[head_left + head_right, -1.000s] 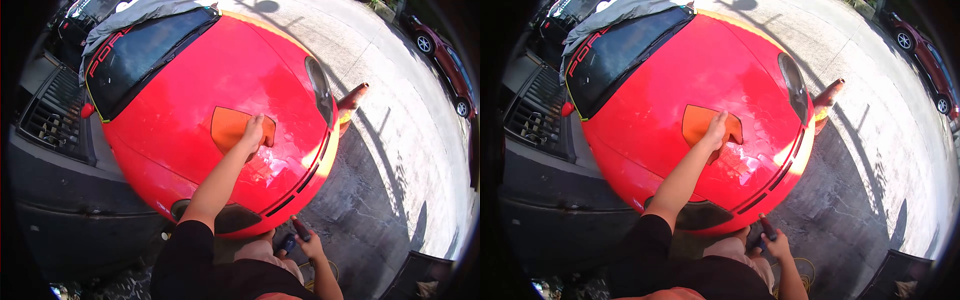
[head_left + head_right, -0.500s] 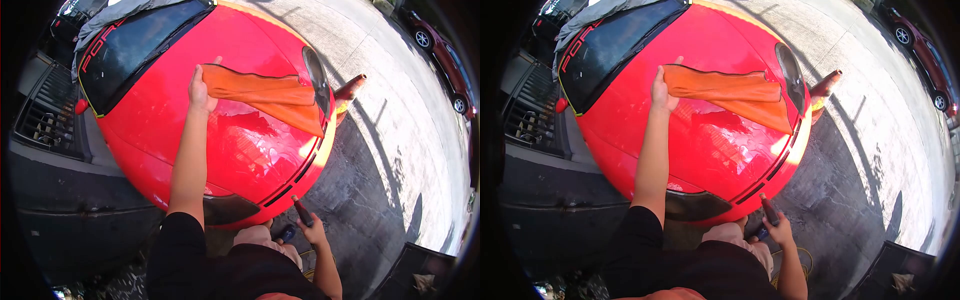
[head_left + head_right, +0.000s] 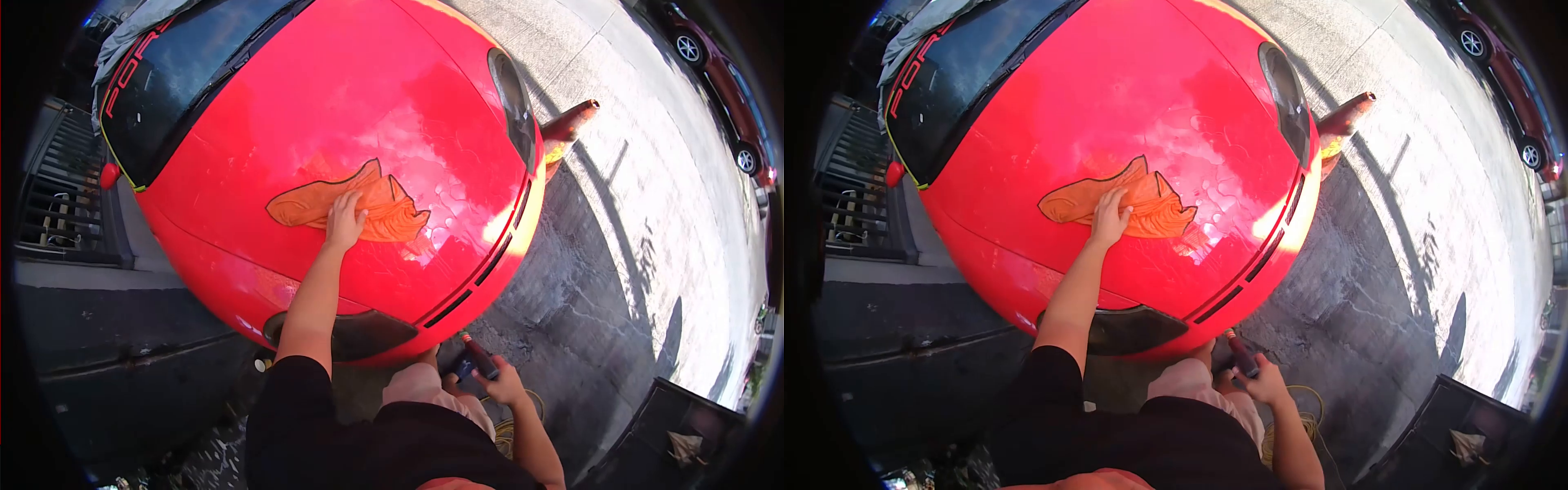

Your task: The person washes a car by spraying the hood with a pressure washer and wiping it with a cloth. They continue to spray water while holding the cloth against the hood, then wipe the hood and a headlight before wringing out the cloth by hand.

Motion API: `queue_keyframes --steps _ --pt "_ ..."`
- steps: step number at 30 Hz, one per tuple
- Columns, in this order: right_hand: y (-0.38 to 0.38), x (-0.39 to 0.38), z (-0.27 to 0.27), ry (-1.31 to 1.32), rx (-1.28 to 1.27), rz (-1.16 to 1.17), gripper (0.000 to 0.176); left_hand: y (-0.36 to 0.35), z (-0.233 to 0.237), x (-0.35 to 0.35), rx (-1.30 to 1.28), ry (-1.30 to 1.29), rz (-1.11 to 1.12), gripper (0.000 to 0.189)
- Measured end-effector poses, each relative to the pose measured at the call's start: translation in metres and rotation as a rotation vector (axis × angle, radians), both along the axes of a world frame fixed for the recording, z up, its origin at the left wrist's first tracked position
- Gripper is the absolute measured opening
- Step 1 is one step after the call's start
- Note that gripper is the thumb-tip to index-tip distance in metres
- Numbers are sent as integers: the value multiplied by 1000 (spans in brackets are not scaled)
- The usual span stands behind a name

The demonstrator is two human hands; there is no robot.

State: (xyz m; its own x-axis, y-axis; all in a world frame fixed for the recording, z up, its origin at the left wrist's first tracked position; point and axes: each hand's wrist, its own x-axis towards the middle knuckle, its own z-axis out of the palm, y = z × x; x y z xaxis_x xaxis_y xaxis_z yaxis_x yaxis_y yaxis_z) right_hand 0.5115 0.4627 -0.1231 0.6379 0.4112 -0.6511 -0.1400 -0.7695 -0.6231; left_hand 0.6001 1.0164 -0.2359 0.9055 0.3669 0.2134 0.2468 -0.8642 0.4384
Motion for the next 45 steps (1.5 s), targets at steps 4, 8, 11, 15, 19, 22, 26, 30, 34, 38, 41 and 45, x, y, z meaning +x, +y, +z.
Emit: queue_keyframes --steps 4,8,11,15,19,22,26,30,34,38,41,45 --pt "7 4 9 -6 -21 4 48 -34 1 50 215 223 101 42" --pt "4 11 16 -49 -18 18 47 -22 -19 56 172 85 56 24" --pt "0 13 20 -44 -5 18 47 -33 24 19 -335 -193 37 17" --pt "-7 17 16 -17 8 24 46 -38 57 -104 -208 121 -254 16" --pt "-10 17 3 -25 10 56 46 -29 64 -146 -269 723 -266 15" --pt "-8 13 -4 -11 6 70 45 -21 29 -123 -43 359 -346 23" --pt "-5 11 -1 20 -25 31 45 -6 -13 -8 336 388 -316 76" --pt "-5 9 13 41 -68 -32 44 -6 -3 91 398 655 -149 102" --pt "-3 11 22 25 -79 -76 44 19 12 162 367 659 46 111" --pt "1 24 24 -23 -57 -85 44 63 36 223 206 549 383 106" --pt "13 35 33 -38 -27 -139 43 57 15 218 314 329 425 95" --pt "40 58 57 -89 72 -236 44 -19 -37 145 495 193 -196 79"
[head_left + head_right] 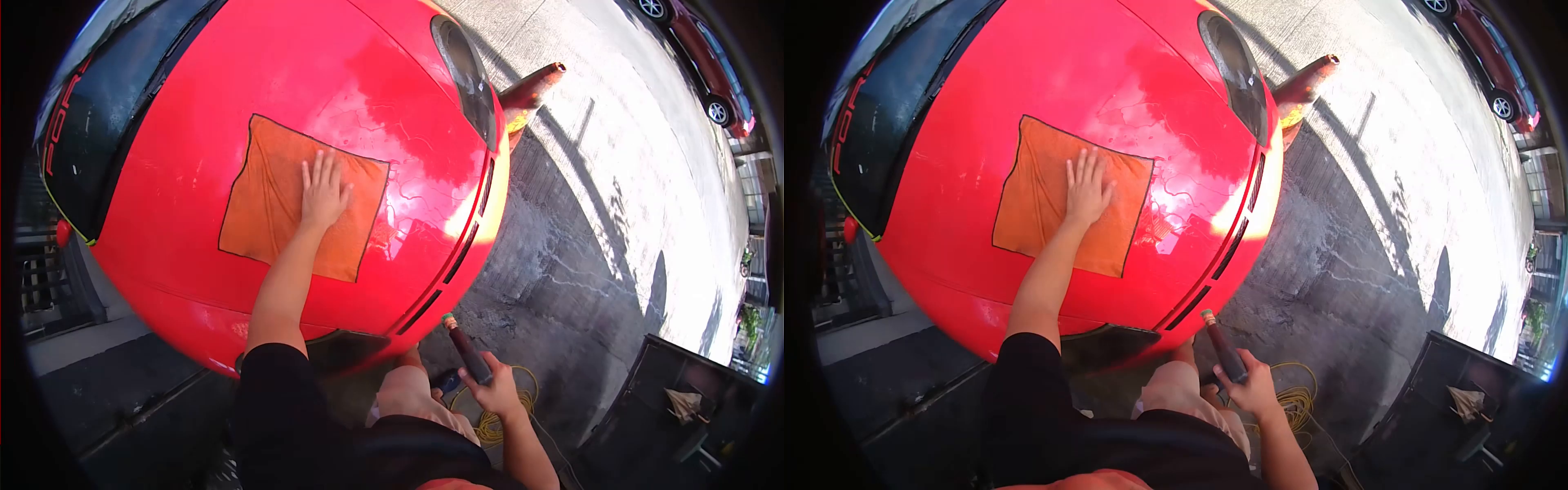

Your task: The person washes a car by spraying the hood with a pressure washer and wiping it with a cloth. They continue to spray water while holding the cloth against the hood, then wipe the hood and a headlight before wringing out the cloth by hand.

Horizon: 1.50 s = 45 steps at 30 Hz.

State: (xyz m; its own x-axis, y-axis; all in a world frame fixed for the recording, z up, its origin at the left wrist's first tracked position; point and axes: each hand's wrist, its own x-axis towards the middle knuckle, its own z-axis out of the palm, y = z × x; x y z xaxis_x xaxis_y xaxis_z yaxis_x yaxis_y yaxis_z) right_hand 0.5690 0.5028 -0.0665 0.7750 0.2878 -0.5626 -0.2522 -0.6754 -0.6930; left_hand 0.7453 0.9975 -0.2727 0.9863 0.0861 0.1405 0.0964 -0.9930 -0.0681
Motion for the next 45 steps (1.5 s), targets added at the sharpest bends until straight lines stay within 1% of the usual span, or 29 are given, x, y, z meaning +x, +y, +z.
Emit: queue_keyframes --steps 2,3,5,6,8,10,11,13,16,19,20,22,24,26,28,32,34,36,37,38,39,41,44,45 --pt "19 16 23 60 -13 -49 47 -46 -25 -42 -112 254 -315 80" --pt "24 23 30 94 -21 -62 49 -61 -34 -43 -134 239 -305 80" --pt "29 28 33 191 203 -72 54 -78 -42 -53 -167 207 -254 80" --pt "33 38 34 227 316 -59 57 -78 -36 -51 -208 162 -201 80" --pt "49 48 50 119 430 101 64 -70 -22 -64 -293 81 -76 80" --pt "68 56 84 133 508 254 74 -34 -11 -94 -275 -164 258 77" --pt "79 61 100 164 457 337 75 -12 -6 -112 -256 -289 412 76" --pt "101 69 120 199 349 479 76 46 -9 -156 -260 -396 842 90" --pt "132 64 112 -124 427 595 75 90 23 -215 -367 -106 1120 108" --pt "170 61 132 -90 278 631 74 91 75 -239 -277 233 1051 125" --pt "181 58 132 -127 286 622 71 95 74 -243 -289 159 1128 122" --pt "201 56 142 -164 234 662 70 97 51 -249 -324 10 1282 115" --pt "219 54 150 -197 195 702 67 82 0 -265 -279 -208 1204 103" --pt "235 50 152 -275 234 745 66 26 -13 -272 -351 -260 920 92" --pt "252 44 157 -332 241 783 64 -16 -18 -273 -450 -164 594 88" --pt "286 37 168 -422 219 838 61 -53 -16 -254 -478 -32 544 91" --pt "301 35 165 -467 264 837 61 -56 -12 -251 -445 43 559 93" --pt "313 32 162 -506 343 809 61 -55 -16 -249 -451 55 575 96" --pt "317 30 162 -499 324 834 60 -54 -18 -250 -453 62 582 97" --pt "321 27 163 -491 305 857 59 -51 -13 -252 -478 157 563 99" --pt "325 25 163 -482 286 879 58 -49 -20 -253 -433 152 558 99" --pt "333 21 161 -476 291 832 56 -49 -22 -257 -345 149 544 99" --pt "341 24 158 -495 276 810 55 -47 -9 -256 -455 127 564 99" --pt "343 28 157 -508 269 812 54 -45 -1 -254 -443 163 559 99"
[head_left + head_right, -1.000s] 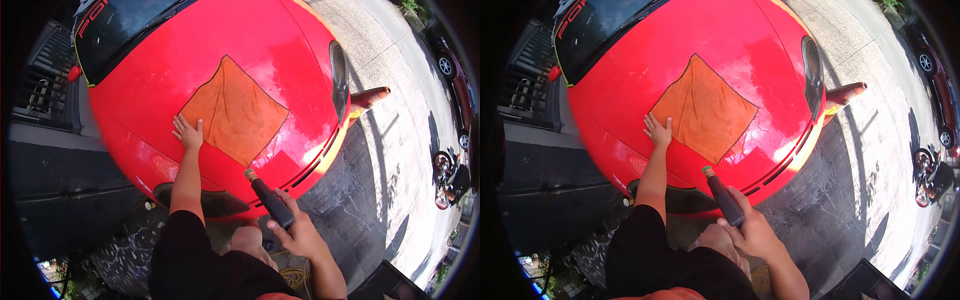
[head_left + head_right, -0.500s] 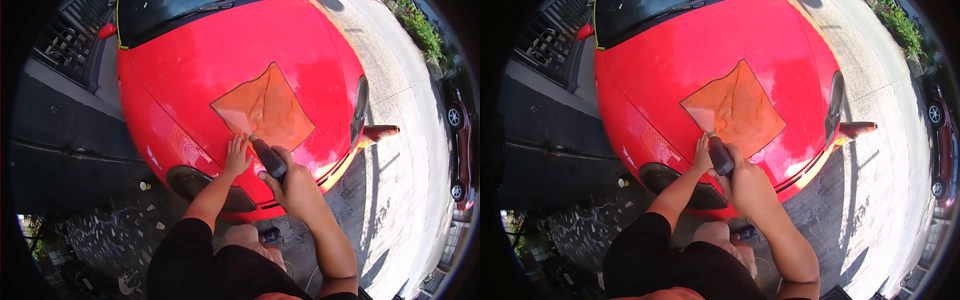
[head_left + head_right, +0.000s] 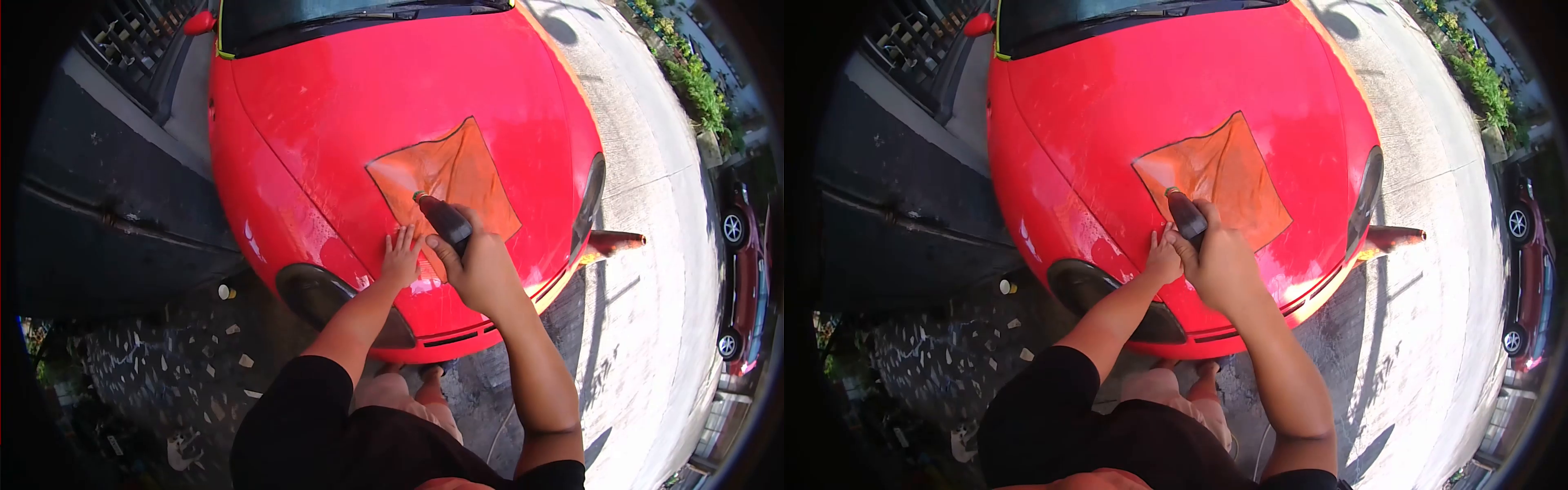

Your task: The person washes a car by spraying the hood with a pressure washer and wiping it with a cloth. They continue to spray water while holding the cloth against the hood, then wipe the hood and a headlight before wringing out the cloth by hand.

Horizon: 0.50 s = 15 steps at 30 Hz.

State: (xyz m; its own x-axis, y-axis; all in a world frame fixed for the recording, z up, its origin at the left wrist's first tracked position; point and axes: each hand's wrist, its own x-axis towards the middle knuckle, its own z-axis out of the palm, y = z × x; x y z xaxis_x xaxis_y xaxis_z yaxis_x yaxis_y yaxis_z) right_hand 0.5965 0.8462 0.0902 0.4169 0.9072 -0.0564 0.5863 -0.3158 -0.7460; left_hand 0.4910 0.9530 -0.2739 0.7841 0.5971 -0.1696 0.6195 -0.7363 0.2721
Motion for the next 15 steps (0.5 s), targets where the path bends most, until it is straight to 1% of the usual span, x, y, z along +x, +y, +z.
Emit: queue_keyframes --steps 2,5,6,8,10,12,14,15 --pt "5 18 -10 -42 56 -60 56 2 13 0 -1 76 -25 100" --pt "5 44 -9 -33 89 -133 56 30 30 19 -290 -109 107 87" --pt "5 50 -8 -17 94 -161 55 47 26 28 -182 -116 175 93" --pt "0 51 -9 4 102 -131 54 82 21 42 28 -131 315 105" --pt "-4 51 -10 24 109 -96 53 111 43 45 29 -38 326 117" --pt "-1 59 -11 -10 89 -138 53 126 61 45 6 70 327 128" --pt "5 75 -11 -17 94 -203 52 128 70 42 -41 200 317 140" --pt "8 83 -9 -34 79 -227 52 128 66 41 -39 197 321 142"
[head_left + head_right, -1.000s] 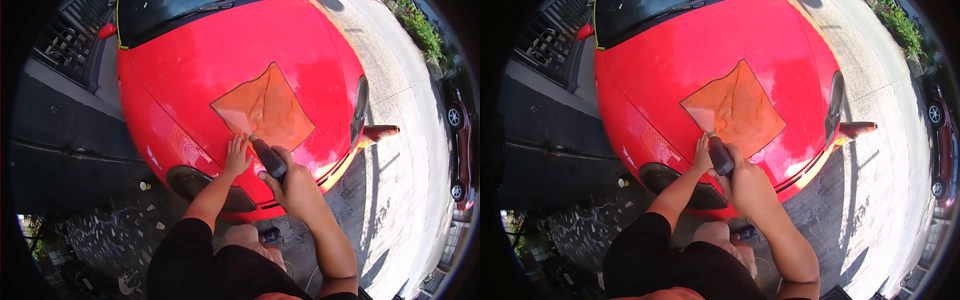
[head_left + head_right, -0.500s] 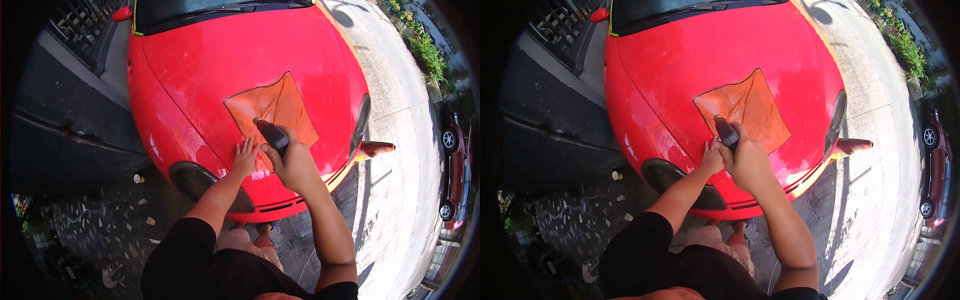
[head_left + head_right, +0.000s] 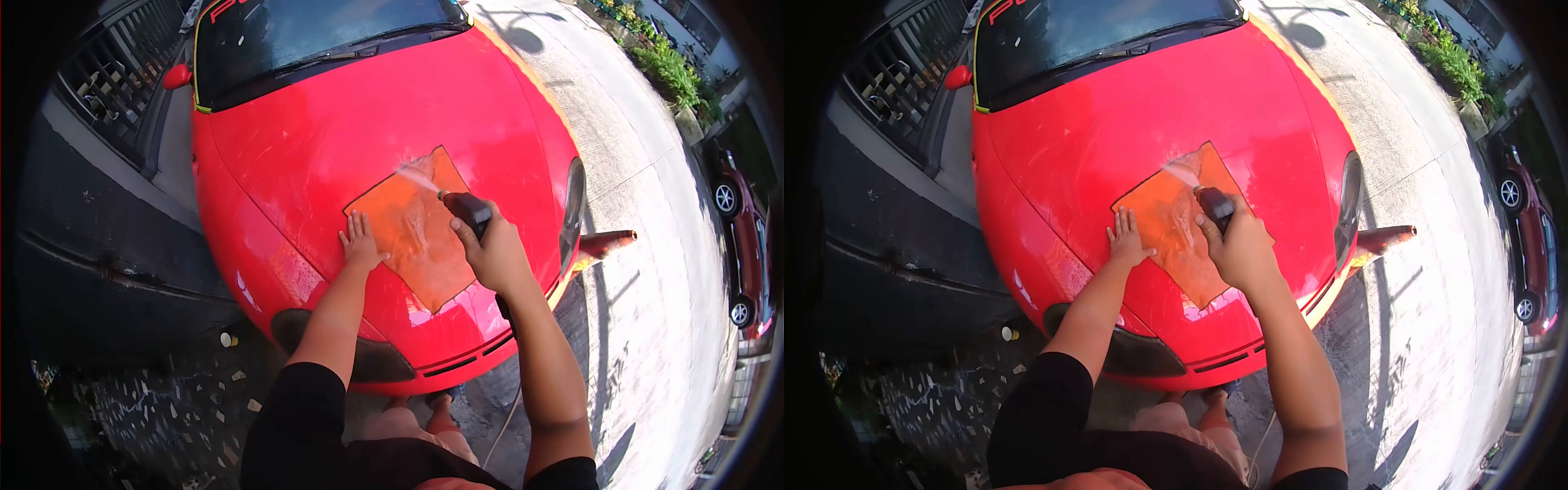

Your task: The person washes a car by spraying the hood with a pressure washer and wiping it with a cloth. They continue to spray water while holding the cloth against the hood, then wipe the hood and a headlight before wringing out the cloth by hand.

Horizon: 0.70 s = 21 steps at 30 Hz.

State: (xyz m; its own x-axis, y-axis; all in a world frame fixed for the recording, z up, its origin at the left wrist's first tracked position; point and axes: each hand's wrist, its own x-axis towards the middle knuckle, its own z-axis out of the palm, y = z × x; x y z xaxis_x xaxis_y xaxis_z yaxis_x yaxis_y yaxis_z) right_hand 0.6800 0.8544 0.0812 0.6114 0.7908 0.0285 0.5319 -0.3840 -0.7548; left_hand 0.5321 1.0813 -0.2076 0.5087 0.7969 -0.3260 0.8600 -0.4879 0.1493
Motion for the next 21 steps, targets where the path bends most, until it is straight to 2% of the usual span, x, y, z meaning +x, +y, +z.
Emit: queue_keyframes --steps 6,9,11,14,17,20,21 --pt "13 51 -4 -82 13 -96 52 3 -8 3 2 22 5 151" --pt "20 68 -14 -116 103 -122 52 3 -5 3 1 22 17 151" --pt "17 67 -14 -94 46 -130 53 3 -3 2 -1 24 26 152" --pt "8 37 -12 39 32 -6 54 2 -12 -3 67 10 87 156" --pt "-2 -20 -26 110 -7 163 57 -4 0 -14 96 -26 102 159" --pt "-4 -62 -52 144 55 247 56 13 -72 -26 269 -61 137 159" --pt "-4 -57 -47 132 34 204 55 8 -55 -26 226 -103 128 158"
